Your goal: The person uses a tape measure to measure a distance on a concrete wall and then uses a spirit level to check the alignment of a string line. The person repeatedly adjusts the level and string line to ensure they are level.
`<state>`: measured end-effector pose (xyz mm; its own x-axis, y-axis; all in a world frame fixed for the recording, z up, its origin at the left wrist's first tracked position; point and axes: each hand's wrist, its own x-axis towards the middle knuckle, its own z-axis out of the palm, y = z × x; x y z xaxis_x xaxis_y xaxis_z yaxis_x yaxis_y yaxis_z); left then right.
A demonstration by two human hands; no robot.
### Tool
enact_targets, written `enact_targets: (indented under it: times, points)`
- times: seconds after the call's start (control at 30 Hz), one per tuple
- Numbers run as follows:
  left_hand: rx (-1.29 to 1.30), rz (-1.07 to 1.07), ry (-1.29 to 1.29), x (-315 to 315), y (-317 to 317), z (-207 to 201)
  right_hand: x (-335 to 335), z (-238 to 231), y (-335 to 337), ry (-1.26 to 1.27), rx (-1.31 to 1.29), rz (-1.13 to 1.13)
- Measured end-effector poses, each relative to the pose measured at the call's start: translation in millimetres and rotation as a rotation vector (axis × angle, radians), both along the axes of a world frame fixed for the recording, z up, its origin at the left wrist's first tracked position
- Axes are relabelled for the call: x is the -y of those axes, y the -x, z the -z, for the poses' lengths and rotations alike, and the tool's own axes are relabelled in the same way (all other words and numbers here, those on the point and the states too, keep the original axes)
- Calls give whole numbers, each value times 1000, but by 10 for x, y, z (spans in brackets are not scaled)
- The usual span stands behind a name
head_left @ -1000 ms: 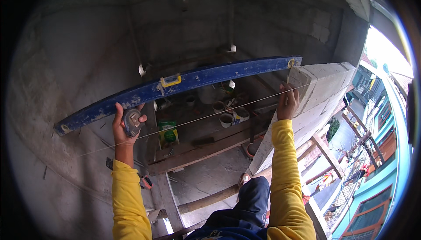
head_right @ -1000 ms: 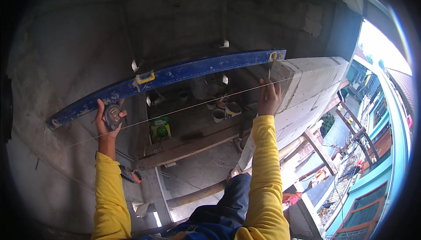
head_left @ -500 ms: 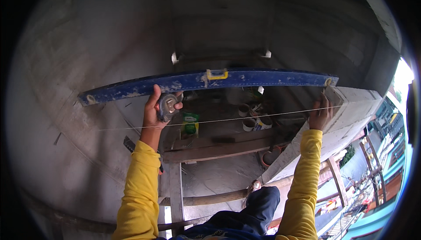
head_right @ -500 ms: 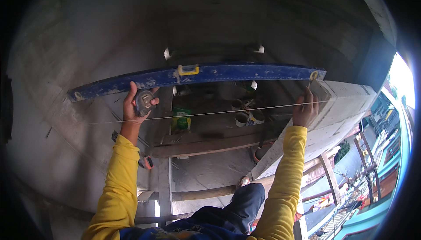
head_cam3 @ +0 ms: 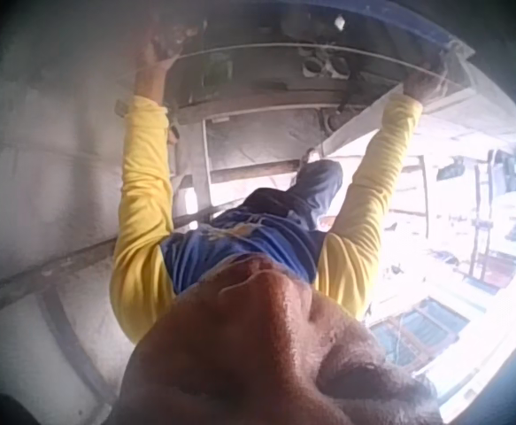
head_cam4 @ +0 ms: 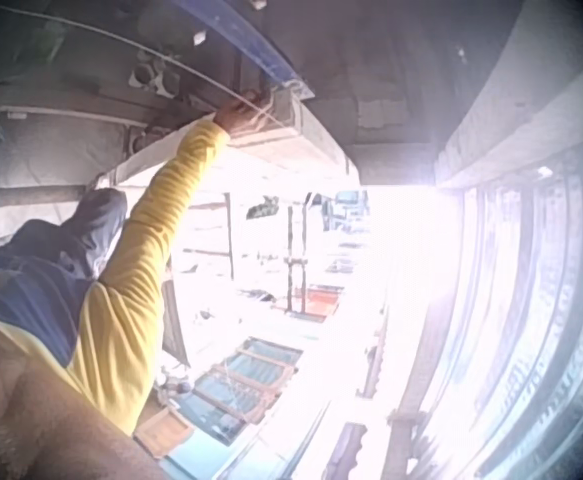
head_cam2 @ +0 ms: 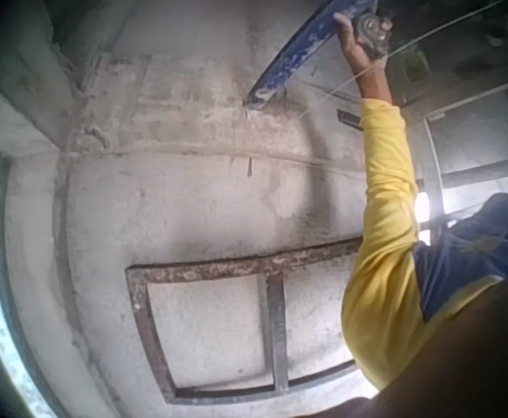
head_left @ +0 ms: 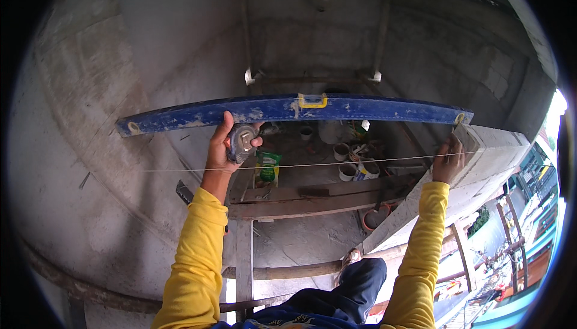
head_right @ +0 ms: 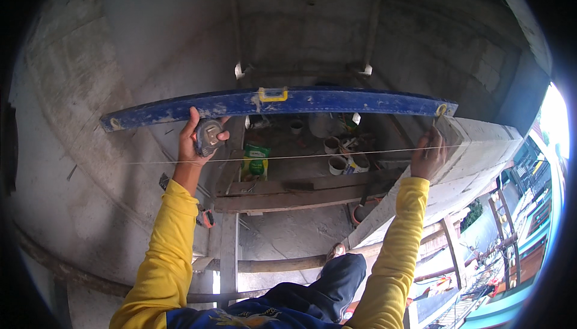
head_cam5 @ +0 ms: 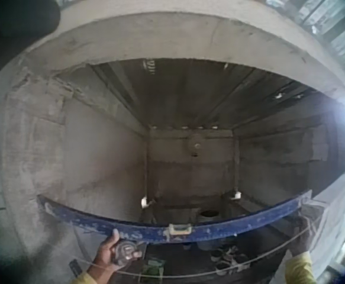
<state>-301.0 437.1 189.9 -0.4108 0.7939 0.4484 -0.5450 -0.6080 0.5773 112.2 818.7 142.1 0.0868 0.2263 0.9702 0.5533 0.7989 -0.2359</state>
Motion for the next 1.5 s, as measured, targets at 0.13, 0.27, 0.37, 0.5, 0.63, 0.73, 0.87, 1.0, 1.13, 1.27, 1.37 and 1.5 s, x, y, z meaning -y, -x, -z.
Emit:
enact_targets:
  times: [0.13, 0.27, 0.37, 0.5, 0.63, 0.73, 0.87, 1.0, 1.13, 1.27, 1.37, 1.5]
  points:
    - [6, -12, -3, 18, 112, 115, 10, 31, 69, -30, 79, 90]
    - [-56, -2, -27, 58, 70, 37, 60, -23, 102, -34, 73, 105]
    - [-72, 11, -33, 32, 72, 42, 106, -54, 110, -56, 54, 136]
    - [-55, -7, -18, 15, 102, 74, 100, -53, 84, -56, 82, 153]
    - [-67, 0, -23, 13, 121, 86, 59, -44, 109, -56, 65, 179]
    - [-91, 14, -37, 21, 156, 104, 36, -46, 112, -56, 65, 184]
    - [-85, 1, -34, 6, 148, 108, 11, -65, 129, -73, 64, 199]
    - [-101, 6, -34, 17, 167, 117, 29, -78, 140, -69, 67, 206]
    - [-97, 4, -34, 15, 148, 102, 20, -76, 133, -34, 72, 191]
    - [-104, 0, -36, 11, 154, 106, 21, -84, 134, -47, 75, 199]
    - [-101, 0, -39, 7, 139, 94, 34, -94, 140, -28, 84, 225]
    - [-93, 3, -34, 10, 141, 96, 77, -106, 158, 6, 81, 269]
